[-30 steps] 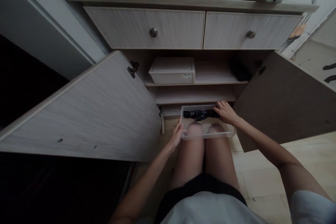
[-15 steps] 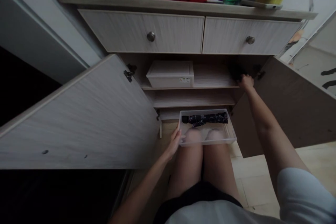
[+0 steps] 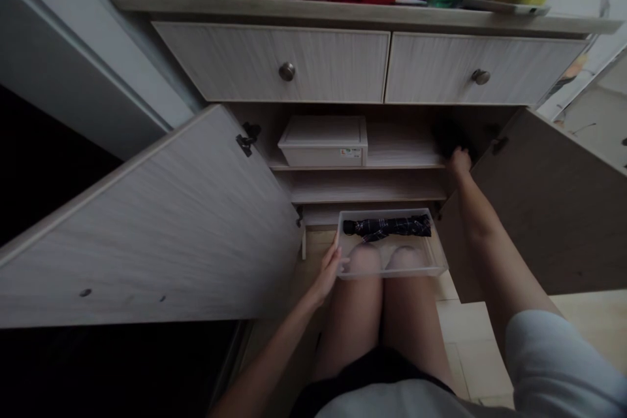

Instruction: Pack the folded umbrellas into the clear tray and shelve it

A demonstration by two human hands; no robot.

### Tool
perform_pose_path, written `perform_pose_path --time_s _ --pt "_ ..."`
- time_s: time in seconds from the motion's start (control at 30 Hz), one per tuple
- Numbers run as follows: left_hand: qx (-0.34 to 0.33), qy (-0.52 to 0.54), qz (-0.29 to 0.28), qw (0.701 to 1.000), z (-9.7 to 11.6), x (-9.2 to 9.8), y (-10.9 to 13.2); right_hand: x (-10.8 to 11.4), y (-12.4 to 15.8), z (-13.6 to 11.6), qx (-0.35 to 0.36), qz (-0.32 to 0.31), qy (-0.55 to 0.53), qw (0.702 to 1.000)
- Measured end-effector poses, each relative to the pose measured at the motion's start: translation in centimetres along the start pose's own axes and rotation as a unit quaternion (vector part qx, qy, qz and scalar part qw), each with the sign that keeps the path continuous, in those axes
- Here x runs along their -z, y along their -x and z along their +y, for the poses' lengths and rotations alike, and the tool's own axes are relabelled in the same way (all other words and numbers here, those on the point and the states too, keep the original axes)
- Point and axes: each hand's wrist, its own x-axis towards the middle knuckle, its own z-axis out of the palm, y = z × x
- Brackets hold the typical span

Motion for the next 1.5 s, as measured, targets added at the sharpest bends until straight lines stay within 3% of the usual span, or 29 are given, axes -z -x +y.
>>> perform_pose_path --time_s 0.17,0.27,0.37,0.5,0.73,0.97,1.1,1.27,1.5 --pt "-0.001 -0.02 0.001 1.0 0.4 -0.2 0.4 0.4 1.4 0.3 -0.015 0.048 -0.134 0.99" --pt "-0.004 -0.024 0.004 1.0 0.4 -0.2 0.5 0.9 3.1 1.0 0.006 0.045 -0.257 0.965" --pt "-0.001 -0.008 0.005 1.0 0.4 -0.3 0.5 1.7 6.0 2.5 0.065 0.005 -0.389 0.919" --pt "0.005 -0.006 0.0 1.0 0.3 -0.4 0.4 3.8 11.2 5.5 0.13 -0.112 -0.465 0.869" --pt "0.008 0.004 -0.003 1.0 0.0 -0.3 0.1 7.0 18.7 8.3 0.218 -0.273 -0.383 0.855" --pt "0.002 -0.01 0.023 1.0 -1.2 -0.5 -0.6 6.2 21.9 7.7 0.341 -0.35 -0.26 0.833" --pt "0.011 -0.008 0.039 0.999 -1.4 -0.6 -0.8 5.3 22.6 6.7 0.409 -0.329 -0.222 0.821" --pt "0.011 0.006 0.005 1.0 -0.5 -0.4 -0.2 3.6 23.2 5.3 0.496 -0.284 -0.17 0.803" --pt "0.018 -0.014 0.028 0.999 -0.9 -0.3 -0.5 1.3 23.2 4.7 0.514 -0.217 -0.091 0.825"
